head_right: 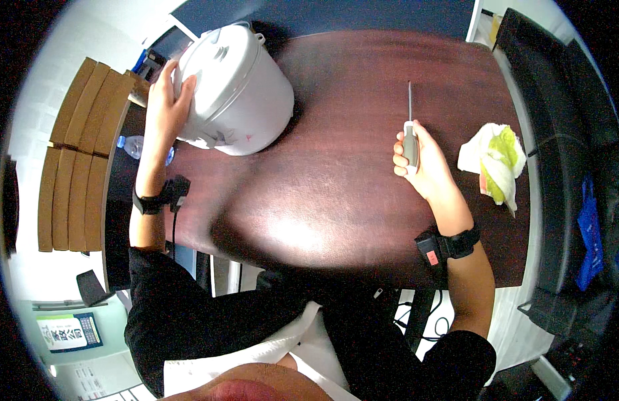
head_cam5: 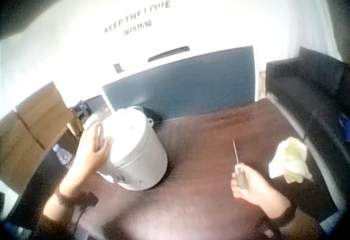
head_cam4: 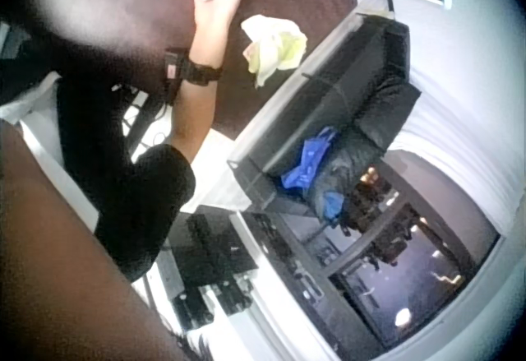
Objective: The person disassembles a white electric pressure cooker on a wooden table. They use a screwdriver to pry open the lid, remove the inner lid and sealing ring, and separate the components for inspection.
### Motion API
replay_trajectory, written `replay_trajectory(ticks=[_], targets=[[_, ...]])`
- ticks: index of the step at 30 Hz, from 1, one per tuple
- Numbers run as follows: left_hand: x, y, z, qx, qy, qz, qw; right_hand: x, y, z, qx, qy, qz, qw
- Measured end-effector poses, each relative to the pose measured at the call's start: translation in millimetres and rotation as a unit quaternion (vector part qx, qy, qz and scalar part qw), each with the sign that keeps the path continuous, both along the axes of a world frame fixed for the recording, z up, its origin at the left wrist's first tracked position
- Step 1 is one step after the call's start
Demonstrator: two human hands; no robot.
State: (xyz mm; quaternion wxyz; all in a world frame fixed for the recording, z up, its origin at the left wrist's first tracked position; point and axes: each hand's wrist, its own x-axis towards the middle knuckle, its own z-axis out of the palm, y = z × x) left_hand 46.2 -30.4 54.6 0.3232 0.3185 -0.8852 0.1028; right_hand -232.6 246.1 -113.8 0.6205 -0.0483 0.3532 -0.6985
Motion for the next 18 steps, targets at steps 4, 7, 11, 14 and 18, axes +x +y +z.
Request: replay_trajectory(ticks=[4, 7, 11, 14, 18], targets=[[-1.4, -27.4, 3.0, 0.061, -0.022, 0.028, 0.998, 0.2, -0.7, -1.9, -0.003, 0.007, -0.001, 1.0], [-0.6, -29.0, 6.7, 0.146, -0.013, -0.036, 0.988, 0.3, 0.9, -2.0, 0.004, 0.011, -0.004, 1.0], [3.6, -35.2, 17.2, 0.117, -0.064, -0.172, 0.976, -0.5, 0.1, -1.3, -0.003, 0.006, 0.001, 1.0], [0.2, -26.1, 28.0, 0.103, -0.132, -0.18, 0.969, 1.3, 0.8, -1.7, 0.0, 0.016, -0.007, 1.0], [-4.4, -28.1, 46.1, 0.15, -0.196, -0.171, 0.954, 1.5, 1.8, -0.8, 0.011, 0.027, -0.013, 0.999]])
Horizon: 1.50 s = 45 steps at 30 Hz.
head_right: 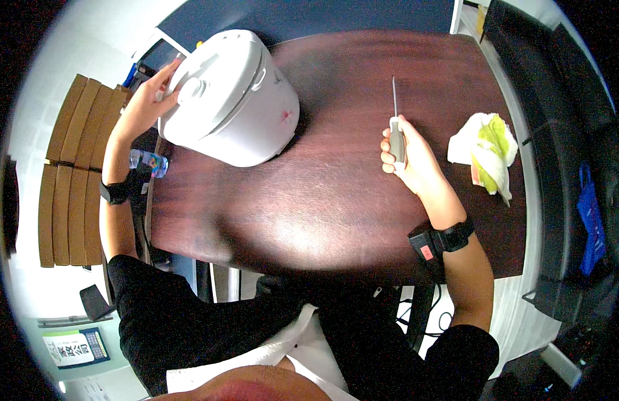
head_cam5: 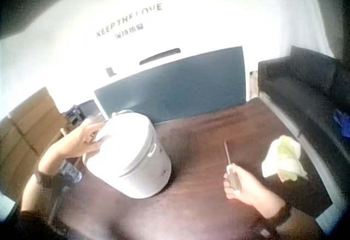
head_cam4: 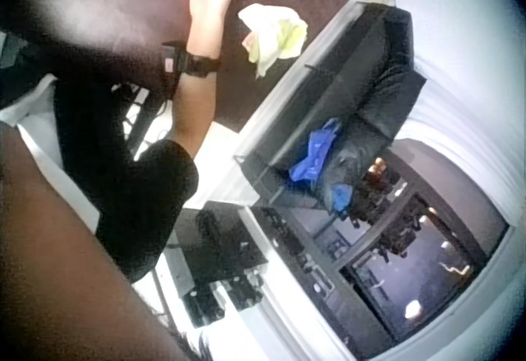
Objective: The person disassembles a white electric pressure cooker on a wooden table. They use a screwdriver to pry open the lid, remove the inner lid and sealing ring, and separate the components for inspection.
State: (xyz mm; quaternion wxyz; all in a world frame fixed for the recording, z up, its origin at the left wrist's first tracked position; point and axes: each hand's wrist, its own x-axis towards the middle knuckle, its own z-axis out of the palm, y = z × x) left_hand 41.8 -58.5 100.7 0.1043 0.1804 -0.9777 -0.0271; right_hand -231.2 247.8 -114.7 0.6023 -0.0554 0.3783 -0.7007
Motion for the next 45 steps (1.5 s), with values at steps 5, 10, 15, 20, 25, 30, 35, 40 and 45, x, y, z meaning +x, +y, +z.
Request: replay_trajectory(ticks=[5, 10, 15, 20, 25, 30, 35, 40, 45], targets=[[-15.3, 24.3, -3.5, -0.005, 0.07, -0.02, 0.997, 2.2, -0.7, 1.9, -0.005, 0.005, 0.002, 1.0], [-19.7, 25.6, -6.1, 0.117, 0.104, -0.05, 0.986, 1.8, -0.3, -0.1, -0.005, 0.016, -0.003, 1.0], [-27.4, 54.2, -16.6, -0.019, 0.117, -0.02, 0.993, 3.9, -0.7, 1.5, 0.004, 0.027, 0.0, 1.0], [-37.1, 56.6, -14.8, -0.087, 0.033, 0.006, 0.996, 2.5, 0.1, 1.7, 0.003, 0.028, -0.003, 1.0], [-35.3, 54.9, -20.4, -0.123, 0.025, 0.015, 0.992, 3.4, -0.2, 2.0, 0.006, 0.03, 0.002, 1.0], [-38.3, 60.8, -18.4, -0.147, 0.014, 0.011, 0.989, 2.1, 0.0, 0.3, 0.008, 0.04, -0.001, 0.999], [-35.6, 55.9, -15.1, -0.146, 0.021, 0.021, 0.989, 2.8, 0.2, 2.9, 0.007, 0.045, -0.003, 0.999], [-21.9, 55.1, -7.6, -0.083, 0.0, -0.002, 0.997, 5.3, -0.7, 0.9, 0.004, 0.047, -0.011, 0.999], [-1.4, 58.7, -0.2, -0.01, -0.043, -0.066, 0.997, 5.9, -0.8, 1.6, 0.019, 0.057, -0.015, 0.998]])
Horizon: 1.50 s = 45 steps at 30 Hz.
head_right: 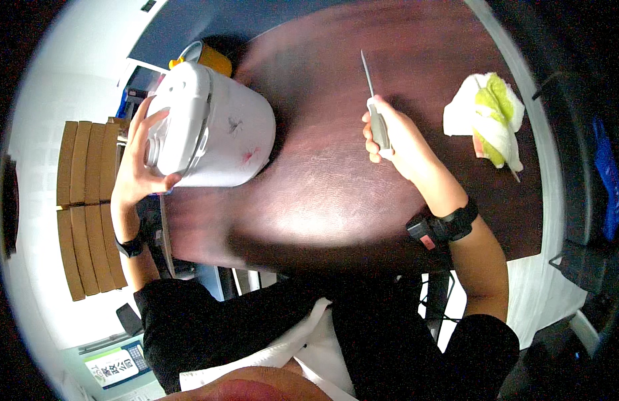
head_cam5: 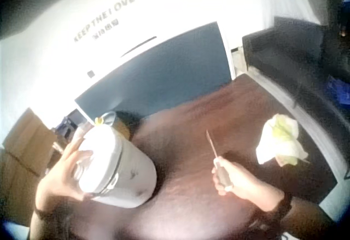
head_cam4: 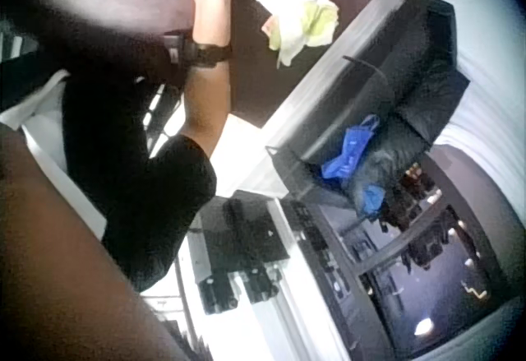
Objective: The person disassembles a white electric pressure cooker on a wooden table. They use a screwdriver to pry open the lid, remove the inner lid and sealing ring, and separate the components for inspection.
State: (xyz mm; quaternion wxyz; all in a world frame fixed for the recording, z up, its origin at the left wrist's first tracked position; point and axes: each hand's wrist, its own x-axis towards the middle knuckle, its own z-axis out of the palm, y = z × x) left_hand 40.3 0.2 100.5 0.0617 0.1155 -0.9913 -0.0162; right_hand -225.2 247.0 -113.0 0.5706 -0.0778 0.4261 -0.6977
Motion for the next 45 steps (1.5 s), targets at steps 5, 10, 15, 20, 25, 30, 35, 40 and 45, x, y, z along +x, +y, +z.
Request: replay_trajectory(ticks=[5, 10, 15, 20, 25, 30, 35, 40, 45], targets=[[21.7, -3.3, 8.7, 0.086, -0.031, -0.014, 0.996, -1.0, 1.6, 0.3, -0.001, -0.007, -0.008, 1.0], [7.5, -0.8, 15.4, 0.13, 0.018, 0.021, 0.991, -0.6, -0.1, 0.5, -0.002, -0.009, -0.005, 1.0], [-35.6, 28.7, 3.5, -0.054, -0.041, 0.056, 0.996, 2.1, -1.3, 3.7, 0.009, 0.003, -0.006, 1.0], [-45.7, 31.3, 2.7, -0.074, -0.086, 0.08, 0.99, 4.1, -1.8, 2.9, -0.004, 0.012, -0.009, 1.0], [-51.4, 31.4, -3.7, -0.078, -0.091, 0.074, 0.99, 4.7, -1.0, -0.8, -0.007, 0.009, -0.013, 1.0], [-49.3, 29.1, -5.2, -0.095, -0.065, 0.04, 0.993, 5.3, -0.5, 0.8, -0.013, 0.024, -0.01, 1.0], [-45.5, 28.1, -3.8, -0.059, -0.043, 0.039, 0.997, 2.5, -0.4, 1.7, -0.002, -0.003, -0.011, 1.0], [-39.4, 38.9, 1.6, -0.037, -0.052, 0.037, 0.997, 0.0, -0.7, -1.0, 0.002, 0.002, -0.008, 1.0], [-25.5, 51.1, 8.1, -0.086, -0.08, 0.042, 0.992, 3.0, -0.8, 2.1, 0.002, 0.012, 0.01, 1.0]])
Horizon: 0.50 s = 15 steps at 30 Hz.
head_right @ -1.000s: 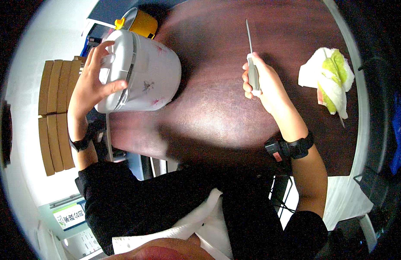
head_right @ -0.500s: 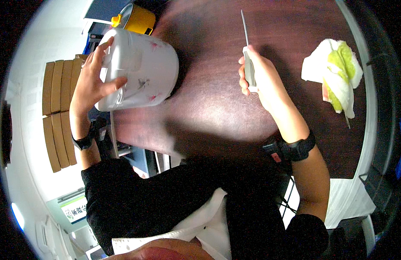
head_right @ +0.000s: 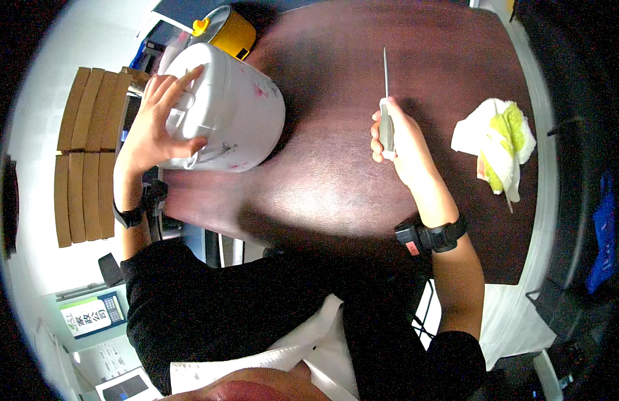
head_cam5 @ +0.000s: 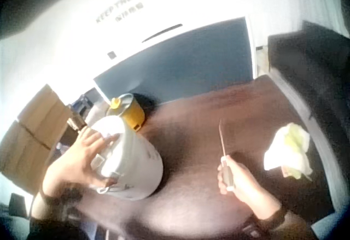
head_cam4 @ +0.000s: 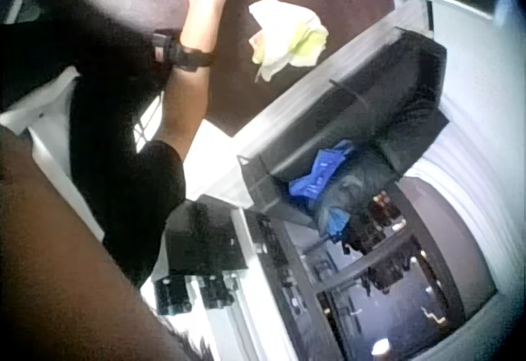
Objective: The person disassembles a white electric pressure cooker on a wooden table. They use a screwdriver to pry open the lid, remove the inner lid and sealing ring, and separate the components for inspection.
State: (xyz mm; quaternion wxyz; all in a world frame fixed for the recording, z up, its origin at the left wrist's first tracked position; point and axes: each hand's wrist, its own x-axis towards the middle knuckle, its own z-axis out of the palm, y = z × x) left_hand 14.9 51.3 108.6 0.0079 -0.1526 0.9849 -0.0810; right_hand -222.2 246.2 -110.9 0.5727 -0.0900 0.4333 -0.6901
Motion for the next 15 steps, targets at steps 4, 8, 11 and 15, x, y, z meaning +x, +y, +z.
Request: replay_trajectory(ticks=[4, 8, 11, 15], targets=[[17.8, 7.0, -8.6, -0.07, 0.022, 0.01, 0.997, 0.2, 2.3, -1.8, -0.003, 0.003, 0.008, 1.0], [37.0, 18.1, -24.1, -0.058, 0.138, 0.013, 0.989, -2.1, -0.9, -2.7, -0.003, 0.019, 0.015, 1.0], [60.6, 17.2, -27.0, -0.115, 0.226, 0.025, 0.967, -0.1, -1.5, -1.4, -0.006, 0.02, 0.022, 1.0], [97.5, -1.1, -54.5, -0.057, 0.315, 0.063, 0.945, 0.8, -1.2, -2.6, 0.002, 0.035, 0.021, 0.999]])
